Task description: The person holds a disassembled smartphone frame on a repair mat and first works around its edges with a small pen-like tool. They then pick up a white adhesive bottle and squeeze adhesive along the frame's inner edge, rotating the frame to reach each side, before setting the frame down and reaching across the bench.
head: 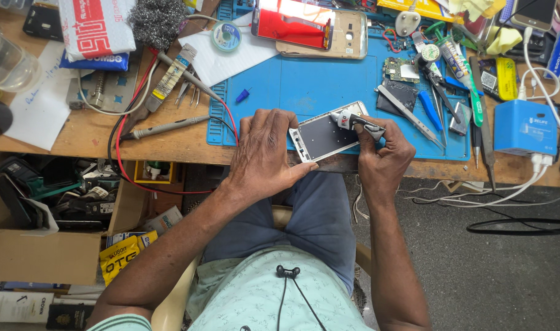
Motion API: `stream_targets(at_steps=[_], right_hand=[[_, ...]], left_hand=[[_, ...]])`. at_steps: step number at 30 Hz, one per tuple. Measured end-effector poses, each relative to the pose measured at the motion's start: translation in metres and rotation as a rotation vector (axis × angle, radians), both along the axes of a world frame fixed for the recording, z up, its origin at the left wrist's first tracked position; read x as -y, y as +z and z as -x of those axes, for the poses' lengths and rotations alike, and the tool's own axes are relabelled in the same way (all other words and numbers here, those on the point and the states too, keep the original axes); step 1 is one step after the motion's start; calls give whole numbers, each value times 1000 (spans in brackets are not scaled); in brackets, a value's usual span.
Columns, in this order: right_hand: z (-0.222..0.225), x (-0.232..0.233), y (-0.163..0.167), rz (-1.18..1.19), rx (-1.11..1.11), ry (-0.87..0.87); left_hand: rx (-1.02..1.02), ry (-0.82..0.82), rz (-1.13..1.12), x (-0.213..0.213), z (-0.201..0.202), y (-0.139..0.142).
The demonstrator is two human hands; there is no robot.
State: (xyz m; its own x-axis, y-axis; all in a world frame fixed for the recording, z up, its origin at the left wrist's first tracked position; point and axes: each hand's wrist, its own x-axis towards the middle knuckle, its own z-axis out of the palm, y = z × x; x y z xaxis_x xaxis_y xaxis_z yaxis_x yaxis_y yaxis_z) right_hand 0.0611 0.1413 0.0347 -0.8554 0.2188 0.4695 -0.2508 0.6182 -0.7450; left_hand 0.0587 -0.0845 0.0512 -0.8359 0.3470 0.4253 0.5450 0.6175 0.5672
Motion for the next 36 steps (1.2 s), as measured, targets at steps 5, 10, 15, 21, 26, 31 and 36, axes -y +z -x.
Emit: stream_targets(at_steps=[5, 10, 15, 21, 26, 31, 36], right_hand=[[0, 0, 0, -12, -2, -2], [0, 0, -1, 15, -4, -8], [0, -1, -3, 7, 9, -31], [0, -2, -6, 4, -13, -33], [1, -2, -6, -11, -25, -47], [1, -1, -5, -3, -9, -67], [0, 0, -3, 19, -57, -37]], left_hand=[[2, 3, 4, 0, 0, 0], [6, 7, 2, 0, 0, -1], [9, 8, 16, 0, 0, -2], [3, 10, 17, 0, 0, -2], [7, 13, 14, -1, 0, -2], [26, 7, 15, 0, 0, -2], [-6, 6, 6, 0, 1, -4]])
